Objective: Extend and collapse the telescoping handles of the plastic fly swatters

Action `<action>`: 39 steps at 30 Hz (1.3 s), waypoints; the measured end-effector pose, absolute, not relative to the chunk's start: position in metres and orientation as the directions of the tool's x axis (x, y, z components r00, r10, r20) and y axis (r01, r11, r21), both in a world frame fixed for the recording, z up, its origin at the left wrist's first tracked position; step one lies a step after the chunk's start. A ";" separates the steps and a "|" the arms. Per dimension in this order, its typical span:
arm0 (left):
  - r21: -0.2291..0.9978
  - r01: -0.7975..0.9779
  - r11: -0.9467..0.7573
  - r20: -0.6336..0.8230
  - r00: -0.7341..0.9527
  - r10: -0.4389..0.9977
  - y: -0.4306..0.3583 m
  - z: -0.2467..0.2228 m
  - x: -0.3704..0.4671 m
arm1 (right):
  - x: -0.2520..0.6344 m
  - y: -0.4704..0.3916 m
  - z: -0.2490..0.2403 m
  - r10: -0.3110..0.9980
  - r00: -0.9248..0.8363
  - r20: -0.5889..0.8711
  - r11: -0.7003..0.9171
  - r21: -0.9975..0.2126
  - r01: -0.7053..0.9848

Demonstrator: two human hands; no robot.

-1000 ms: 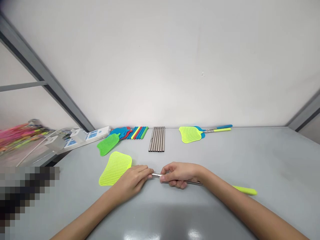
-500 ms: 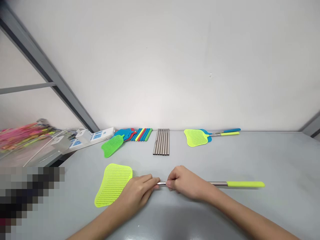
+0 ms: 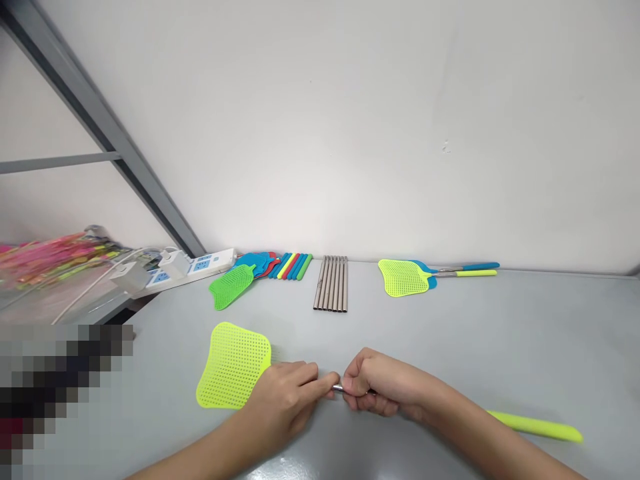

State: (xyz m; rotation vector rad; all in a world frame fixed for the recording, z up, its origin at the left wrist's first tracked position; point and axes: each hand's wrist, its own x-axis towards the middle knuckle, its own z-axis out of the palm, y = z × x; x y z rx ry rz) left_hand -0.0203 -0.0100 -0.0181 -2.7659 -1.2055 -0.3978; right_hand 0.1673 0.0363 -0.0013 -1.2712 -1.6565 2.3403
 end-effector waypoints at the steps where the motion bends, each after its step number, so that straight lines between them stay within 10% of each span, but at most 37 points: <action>1: 0.006 0.731 -0.682 0.274 0.654 0.705 -0.011 -0.019 -0.019 | 0.167 0.037 -0.002 0.392 -0.674 -0.626 -0.472 -0.766 0.437; 22: 0.343 0.749 -0.567 0.092 0.574 0.814 0.003 -0.007 -0.026 | 0.174 0.046 0.000 0.446 -0.749 -0.490 -0.182 -0.869 0.460; 39: 0.381 0.844 -0.376 0.074 0.378 0.923 0.031 0.000 -0.063 | 0.227 0.092 0.014 0.503 -0.670 -0.545 -0.002 -0.776 0.630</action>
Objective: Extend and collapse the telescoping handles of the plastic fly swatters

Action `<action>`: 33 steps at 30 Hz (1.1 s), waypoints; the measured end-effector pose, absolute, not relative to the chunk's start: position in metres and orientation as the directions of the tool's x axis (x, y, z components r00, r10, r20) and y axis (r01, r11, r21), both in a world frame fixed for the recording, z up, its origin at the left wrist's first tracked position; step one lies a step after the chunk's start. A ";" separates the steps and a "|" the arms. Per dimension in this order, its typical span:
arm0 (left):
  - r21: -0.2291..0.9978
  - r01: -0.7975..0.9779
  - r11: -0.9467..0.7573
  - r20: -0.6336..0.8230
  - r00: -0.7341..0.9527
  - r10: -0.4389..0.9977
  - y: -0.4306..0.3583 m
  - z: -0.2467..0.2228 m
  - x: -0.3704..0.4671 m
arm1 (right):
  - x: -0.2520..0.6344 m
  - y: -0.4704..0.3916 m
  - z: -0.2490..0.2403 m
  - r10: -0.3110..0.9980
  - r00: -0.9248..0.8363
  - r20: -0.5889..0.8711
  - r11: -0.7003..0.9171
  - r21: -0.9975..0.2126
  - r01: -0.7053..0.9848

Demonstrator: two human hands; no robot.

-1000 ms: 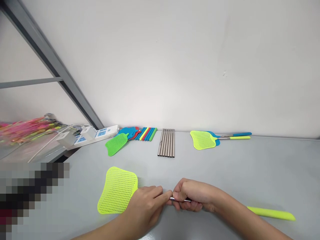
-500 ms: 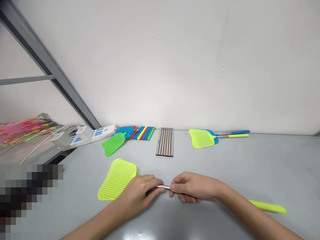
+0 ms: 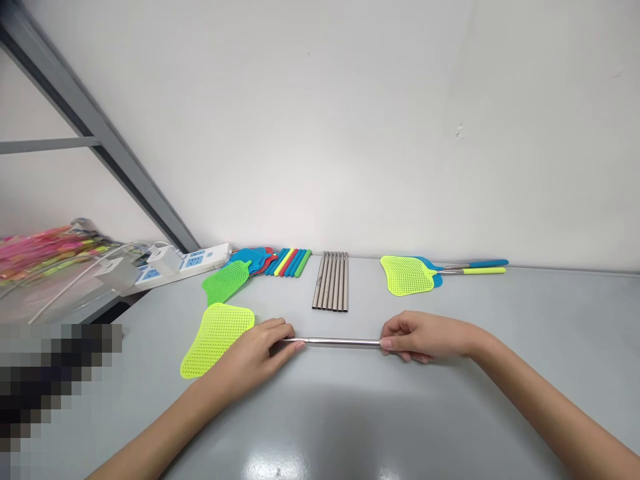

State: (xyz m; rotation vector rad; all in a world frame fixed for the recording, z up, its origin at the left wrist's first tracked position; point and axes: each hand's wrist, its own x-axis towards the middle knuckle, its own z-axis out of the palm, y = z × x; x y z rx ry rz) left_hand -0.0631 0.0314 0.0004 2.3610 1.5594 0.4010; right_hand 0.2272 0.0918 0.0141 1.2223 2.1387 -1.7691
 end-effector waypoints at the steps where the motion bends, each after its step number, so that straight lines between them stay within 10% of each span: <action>1: 0.382 0.843 -0.379 0.068 0.383 0.921 0.032 0.001 -0.064 | 0.229 0.093 0.014 0.502 -0.669 -0.548 -0.004 -0.775 0.632; 33: 0.391 0.732 -0.558 -0.063 0.626 0.777 0.027 0.012 -0.075 | 0.266 0.112 0.018 0.545 -0.620 -0.564 0.023 -0.729 0.684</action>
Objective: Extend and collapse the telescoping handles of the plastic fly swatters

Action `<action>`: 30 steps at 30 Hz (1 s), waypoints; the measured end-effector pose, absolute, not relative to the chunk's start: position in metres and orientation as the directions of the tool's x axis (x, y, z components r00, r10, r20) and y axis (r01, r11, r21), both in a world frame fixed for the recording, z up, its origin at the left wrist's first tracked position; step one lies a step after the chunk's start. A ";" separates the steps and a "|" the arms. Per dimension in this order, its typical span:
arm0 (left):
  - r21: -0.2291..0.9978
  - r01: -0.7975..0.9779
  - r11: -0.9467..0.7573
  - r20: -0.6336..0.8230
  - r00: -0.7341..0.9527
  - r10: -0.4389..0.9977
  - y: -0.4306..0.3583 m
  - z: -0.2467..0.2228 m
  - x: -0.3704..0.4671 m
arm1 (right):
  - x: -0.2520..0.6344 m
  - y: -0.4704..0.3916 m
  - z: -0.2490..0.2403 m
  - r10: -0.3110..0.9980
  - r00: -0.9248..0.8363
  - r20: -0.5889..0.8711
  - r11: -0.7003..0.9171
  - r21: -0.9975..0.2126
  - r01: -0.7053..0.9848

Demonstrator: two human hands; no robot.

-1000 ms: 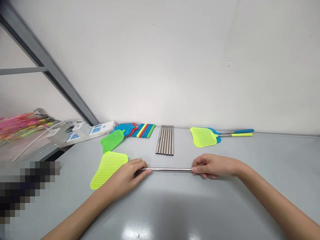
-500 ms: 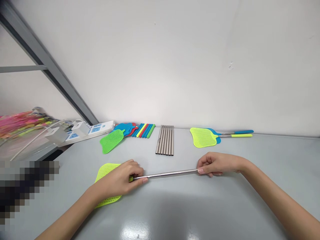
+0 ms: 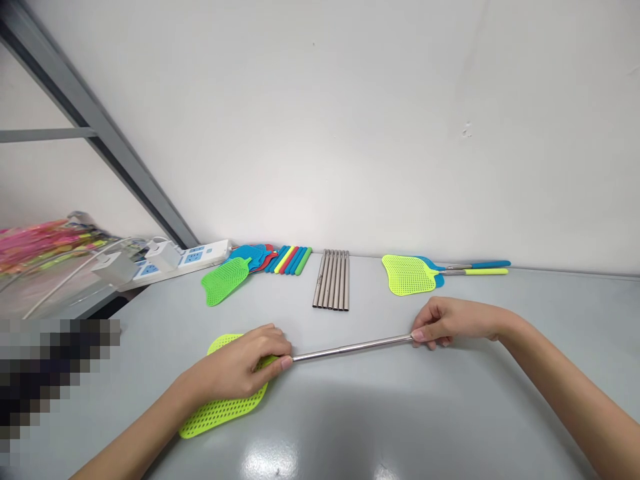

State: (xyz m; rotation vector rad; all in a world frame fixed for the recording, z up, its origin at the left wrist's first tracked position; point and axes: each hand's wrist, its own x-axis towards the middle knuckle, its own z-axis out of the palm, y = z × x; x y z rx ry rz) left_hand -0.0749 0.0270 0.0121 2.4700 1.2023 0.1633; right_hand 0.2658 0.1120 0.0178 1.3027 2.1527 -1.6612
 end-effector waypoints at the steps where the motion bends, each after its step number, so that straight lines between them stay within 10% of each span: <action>1: 0.393 0.727 -0.564 -0.069 0.634 0.770 0.027 0.013 -0.074 | 0.266 0.112 0.019 0.543 -0.618 -0.568 0.021 -0.727 0.687; 30: 0.311 0.747 -0.588 0.025 0.612 0.790 0.002 -0.009 -0.047 | 0.274 0.115 0.003 0.428 -0.646 -0.633 -0.029 -0.724 0.690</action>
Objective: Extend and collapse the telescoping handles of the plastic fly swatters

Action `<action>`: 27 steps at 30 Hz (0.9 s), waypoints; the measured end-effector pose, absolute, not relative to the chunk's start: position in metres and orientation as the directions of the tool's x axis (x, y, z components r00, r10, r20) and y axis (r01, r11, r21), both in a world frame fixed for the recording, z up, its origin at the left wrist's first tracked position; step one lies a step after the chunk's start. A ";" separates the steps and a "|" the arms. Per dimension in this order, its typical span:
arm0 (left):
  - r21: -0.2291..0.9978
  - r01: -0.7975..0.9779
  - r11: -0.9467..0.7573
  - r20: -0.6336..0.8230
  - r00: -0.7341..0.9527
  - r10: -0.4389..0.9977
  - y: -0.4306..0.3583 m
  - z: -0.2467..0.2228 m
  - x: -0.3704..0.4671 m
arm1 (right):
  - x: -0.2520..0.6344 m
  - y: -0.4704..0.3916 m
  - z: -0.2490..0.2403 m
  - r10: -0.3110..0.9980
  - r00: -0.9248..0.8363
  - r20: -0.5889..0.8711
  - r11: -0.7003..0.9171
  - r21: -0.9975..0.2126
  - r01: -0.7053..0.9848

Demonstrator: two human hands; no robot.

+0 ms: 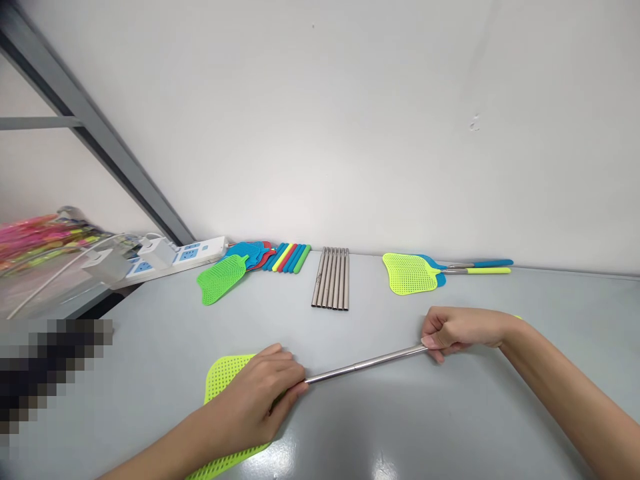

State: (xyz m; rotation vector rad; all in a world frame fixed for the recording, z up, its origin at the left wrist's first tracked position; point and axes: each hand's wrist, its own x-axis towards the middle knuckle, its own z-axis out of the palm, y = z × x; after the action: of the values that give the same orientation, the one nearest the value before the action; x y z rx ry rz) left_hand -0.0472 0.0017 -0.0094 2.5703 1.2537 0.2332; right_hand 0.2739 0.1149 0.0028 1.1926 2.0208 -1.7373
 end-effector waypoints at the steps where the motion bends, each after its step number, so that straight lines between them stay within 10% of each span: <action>1: 0.308 0.747 -0.589 0.023 0.613 0.790 0.002 -0.009 -0.047 | 0.274 0.114 0.002 0.420 -0.646 -0.637 -0.027 -0.721 0.692; 27: 0.289 0.735 -0.614 0.025 0.635 0.772 0.004 -0.007 -0.053 | 0.254 0.096 0.015 0.434 -0.611 -0.662 -0.033 -0.690 0.723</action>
State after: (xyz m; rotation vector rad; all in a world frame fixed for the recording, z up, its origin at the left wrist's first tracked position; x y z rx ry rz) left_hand -0.0535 0.0044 -0.0065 2.6057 1.2245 0.2146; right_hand 0.2535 0.0960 0.0146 1.2329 1.9939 -1.6933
